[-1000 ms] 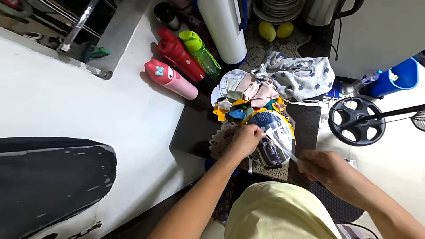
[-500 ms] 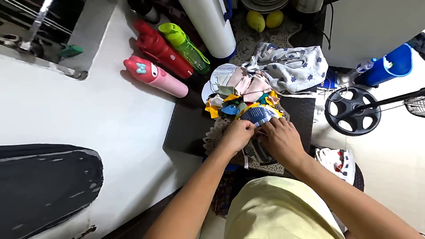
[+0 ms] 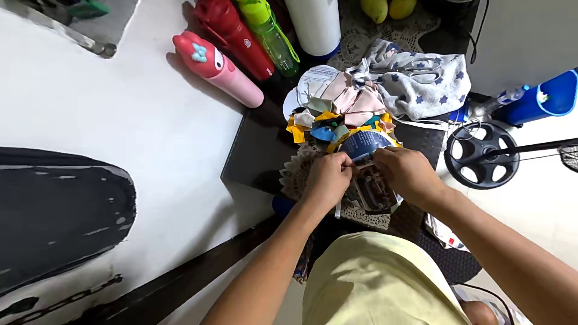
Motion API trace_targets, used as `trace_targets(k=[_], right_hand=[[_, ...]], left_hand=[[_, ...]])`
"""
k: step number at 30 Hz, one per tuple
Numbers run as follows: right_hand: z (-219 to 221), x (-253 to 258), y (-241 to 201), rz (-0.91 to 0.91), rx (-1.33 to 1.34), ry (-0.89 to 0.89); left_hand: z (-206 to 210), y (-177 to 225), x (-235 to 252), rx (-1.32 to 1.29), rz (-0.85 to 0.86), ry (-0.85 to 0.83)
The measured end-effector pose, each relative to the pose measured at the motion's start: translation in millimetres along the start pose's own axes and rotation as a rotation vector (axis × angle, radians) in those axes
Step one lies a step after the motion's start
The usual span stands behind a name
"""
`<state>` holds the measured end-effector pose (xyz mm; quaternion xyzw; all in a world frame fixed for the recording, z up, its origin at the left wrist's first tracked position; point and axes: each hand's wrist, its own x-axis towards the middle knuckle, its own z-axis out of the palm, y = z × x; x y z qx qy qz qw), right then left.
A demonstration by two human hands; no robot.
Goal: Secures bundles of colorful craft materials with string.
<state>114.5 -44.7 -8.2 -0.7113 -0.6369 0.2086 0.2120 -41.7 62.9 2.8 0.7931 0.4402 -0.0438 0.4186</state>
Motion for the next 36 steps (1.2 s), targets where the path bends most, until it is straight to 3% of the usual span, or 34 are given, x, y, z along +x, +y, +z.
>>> trace_targets(k=[7,21,28,32,36], right_hand=[[-16.1,-9.5,20.4,0.093,-0.09,-0.016],[-17.8,-15.6,47.5,0.217,-0.001,-0.021],[-41.4,15.6,45.6,0.443,0.526,-0.221],[-39.7,36.2,37.1,0.237,0.139,-0.187],[-42.6,61.7,12.3,0.131,-0.016,-0.295]], left_hand=[[-0.8,-18.9,0.8,-0.072,-0.033,-0.007],[-4.9,-73.6,-5.7,-0.154,-0.12,0.03],[6.7,-74.1,-26.7,-0.338,-0.079,0.016],[20.5,-54.8,-55.6,-0.263,-0.041,0.051],[40.2,-35.0,-74.4,-0.303,0.023,0.099]])
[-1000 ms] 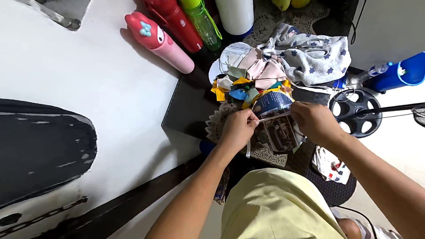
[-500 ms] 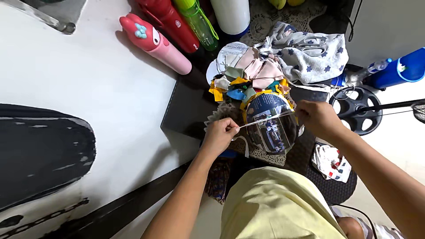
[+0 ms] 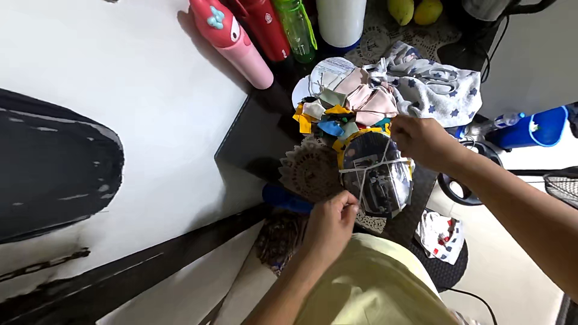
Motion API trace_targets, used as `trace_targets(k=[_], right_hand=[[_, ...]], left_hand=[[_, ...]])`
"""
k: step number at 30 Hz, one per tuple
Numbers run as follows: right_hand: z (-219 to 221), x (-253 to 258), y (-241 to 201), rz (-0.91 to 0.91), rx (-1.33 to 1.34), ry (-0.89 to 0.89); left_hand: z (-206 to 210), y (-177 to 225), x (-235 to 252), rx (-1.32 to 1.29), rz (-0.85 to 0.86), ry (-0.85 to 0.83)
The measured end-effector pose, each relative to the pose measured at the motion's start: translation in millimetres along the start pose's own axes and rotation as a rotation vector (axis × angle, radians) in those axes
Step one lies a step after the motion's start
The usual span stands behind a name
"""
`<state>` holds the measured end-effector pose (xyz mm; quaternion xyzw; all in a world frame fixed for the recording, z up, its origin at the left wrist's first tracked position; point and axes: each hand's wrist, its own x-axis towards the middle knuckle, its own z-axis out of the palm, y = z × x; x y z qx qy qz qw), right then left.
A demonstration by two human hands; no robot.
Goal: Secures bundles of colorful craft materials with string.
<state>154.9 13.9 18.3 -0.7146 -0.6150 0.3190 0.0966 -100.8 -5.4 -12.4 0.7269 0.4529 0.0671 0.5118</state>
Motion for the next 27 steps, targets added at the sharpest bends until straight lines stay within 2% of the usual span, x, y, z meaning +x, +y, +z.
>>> trace_targets(k=[3,6,9,13,17,22,27], right_hand=[[3.2,11.0,-15.5,-0.065,-0.277,0.016],[12.8,23.8,-13.7,-0.264,-0.531,0.087],[20.8,37.7,-9.7,-0.415,-0.601,0.1],[30.9,51.0,-0.4,-0.519,-0.534,0.089],[37.4,46.7,5.0,-0.32,-0.324,0.039],[50.2,36.2,13.3,-0.292,-0.246,0.169],[58.9,31.1,18.5,-0.324,-0.225,0.285]], left_hand=[[17.3,8.2,-3.3,-0.022,0.034,0.024],[29.0,15.3,-5.2,0.011,0.057,0.04],[39.3,24.0,-7.5,0.047,0.125,0.077],[52.8,34.3,-6.3,-0.003,0.165,0.104],[58.5,30.6,0.2,-0.11,0.16,0.137],[61.2,23.2,0.2,-0.097,0.276,0.198],[36.4,16.8,-1.9,-0.112,0.17,0.247]])
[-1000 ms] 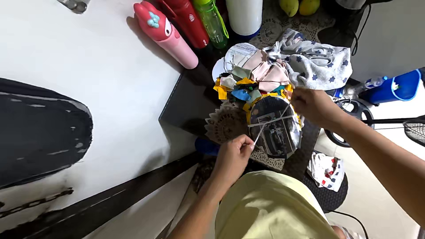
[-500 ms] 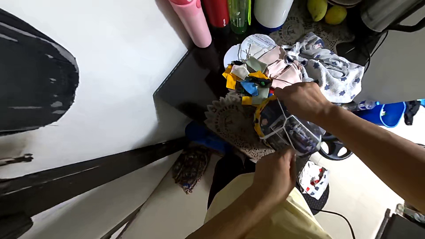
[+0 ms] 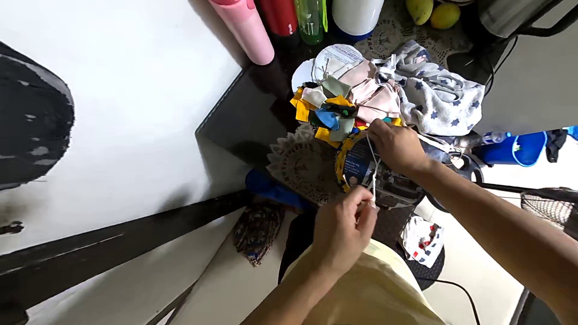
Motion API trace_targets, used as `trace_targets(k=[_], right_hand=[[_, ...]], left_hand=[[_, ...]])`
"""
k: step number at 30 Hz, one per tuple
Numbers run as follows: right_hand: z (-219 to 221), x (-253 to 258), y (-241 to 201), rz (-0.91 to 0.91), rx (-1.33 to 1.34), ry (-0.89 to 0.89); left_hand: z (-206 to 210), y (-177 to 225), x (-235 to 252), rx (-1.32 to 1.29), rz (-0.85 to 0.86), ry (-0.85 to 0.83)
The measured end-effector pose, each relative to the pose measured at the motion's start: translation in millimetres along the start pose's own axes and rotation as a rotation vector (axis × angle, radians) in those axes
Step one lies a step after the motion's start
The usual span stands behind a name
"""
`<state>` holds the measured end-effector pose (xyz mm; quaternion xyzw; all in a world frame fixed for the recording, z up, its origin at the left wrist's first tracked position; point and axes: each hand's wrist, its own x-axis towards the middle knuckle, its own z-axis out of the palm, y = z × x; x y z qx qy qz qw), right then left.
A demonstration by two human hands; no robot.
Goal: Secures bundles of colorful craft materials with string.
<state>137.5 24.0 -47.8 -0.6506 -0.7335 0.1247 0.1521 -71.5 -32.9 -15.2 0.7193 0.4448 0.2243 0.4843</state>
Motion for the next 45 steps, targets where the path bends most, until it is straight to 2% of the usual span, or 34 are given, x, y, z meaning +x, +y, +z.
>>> trace_targets(k=[2,6,8,11,14,17,20,25,28,30,35,39,42,45], right_hand=[[1.9,-1.0,0.5,-0.007,-0.009,0.028],[0.4,-0.2,0.4,0.002,0.002,0.05],[-2.4,-3.2,0.1,0.055,0.064,0.039],[-4.9,-8.8,-0.3,0.181,0.127,0.02],[-7.4,-14.3,-6.8,0.457,0.179,0.005],[-5.8,-23.9,-16.7,0.675,0.259,0.055],[-8.1,-39.5,-27.1,0.757,0.4,0.103],[-5.0,-54.0,-23.7,0.811,0.677,0.109],[-11.0,-60.4,-19.0,0.749,0.888,0.131],[-10.9,-68.2,-12.4,0.615,0.899,0.134],[-18.0,-83.9,-7.1,0.292,0.381,0.108],[-31.8,-84.0,-4.8,0.073,0.14,0.017],[-43.4,-75.8,0.5,-0.005,0.198,-0.023],[-47.6,-56.8,-1.8,0.033,0.451,-0.057]], left_hand=[[0.8,-2.6,1.0,-0.031,-0.022,-0.003],[21.1,-2.2,6.6,-0.117,0.04,-0.003],[27.2,-2.7,12.1,-0.215,-0.024,-0.021],[27.8,-3.4,20.5,-0.287,-0.107,-0.01],[19.9,-6.3,34.2,-0.26,-0.126,0.004],[12.1,-10.2,50.7,-0.168,-0.063,0.029],[23.6,-18.9,53.0,0.07,0.12,0.122],[59.5,-31.1,40.7,0.278,0.24,0.303],[60.2,-43.2,47.1,0.338,0.318,0.334],[59.7,-50.2,49.3,0.37,0.378,0.366],[62.8,-60.9,49.2,0.43,0.491,0.45],[62.6,-63.2,49.1,0.453,0.529,0.458],[61.3,-64.3,47.2,0.446,0.531,0.443],[59.0,-59.9,43.7,0.444,0.521,0.41]])
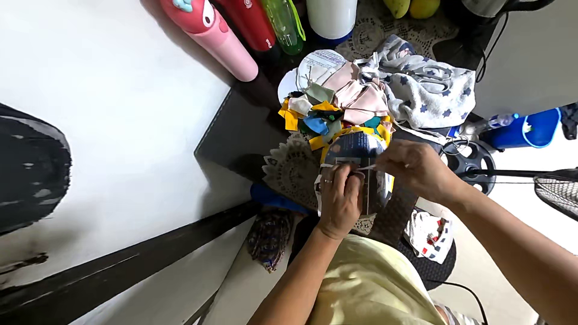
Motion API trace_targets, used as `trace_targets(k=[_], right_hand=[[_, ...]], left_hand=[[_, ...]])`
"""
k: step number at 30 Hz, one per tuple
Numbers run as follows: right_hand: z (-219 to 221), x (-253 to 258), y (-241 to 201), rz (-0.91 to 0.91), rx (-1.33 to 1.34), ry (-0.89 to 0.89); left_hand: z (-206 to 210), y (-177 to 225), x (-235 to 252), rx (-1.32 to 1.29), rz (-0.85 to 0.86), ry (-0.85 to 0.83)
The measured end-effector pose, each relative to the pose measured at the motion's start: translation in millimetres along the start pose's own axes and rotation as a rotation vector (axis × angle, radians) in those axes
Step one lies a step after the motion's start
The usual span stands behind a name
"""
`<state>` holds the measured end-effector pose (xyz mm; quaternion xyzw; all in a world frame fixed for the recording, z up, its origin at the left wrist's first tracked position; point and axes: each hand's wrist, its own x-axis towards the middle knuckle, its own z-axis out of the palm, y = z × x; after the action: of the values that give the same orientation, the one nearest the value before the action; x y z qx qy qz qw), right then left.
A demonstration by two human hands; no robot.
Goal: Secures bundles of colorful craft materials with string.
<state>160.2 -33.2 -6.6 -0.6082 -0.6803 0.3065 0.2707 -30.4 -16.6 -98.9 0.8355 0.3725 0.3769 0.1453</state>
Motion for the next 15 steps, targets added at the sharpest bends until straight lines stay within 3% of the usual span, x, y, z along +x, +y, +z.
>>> trace_targets(k=[4,6,10,15], right_hand=[[18.0,16.2,-0.3,0.288,0.692,-0.046],[25.5,15.1,5.4,0.363,0.885,-0.027],[34.2,11.1,7.4,0.383,0.918,0.036],[48.0,8.2,2.0,0.33,0.837,0.111]], left_hand=[[-14.1,5.5,2.9,-0.07,-0.069,-0.076],[-25.6,3.0,1.7,-0.171,-0.113,-0.142],[-48.2,-9.3,-5.7,-0.457,-0.172,-0.212],[-57.1,-4.5,-18.2,-0.566,-0.267,-0.179]])
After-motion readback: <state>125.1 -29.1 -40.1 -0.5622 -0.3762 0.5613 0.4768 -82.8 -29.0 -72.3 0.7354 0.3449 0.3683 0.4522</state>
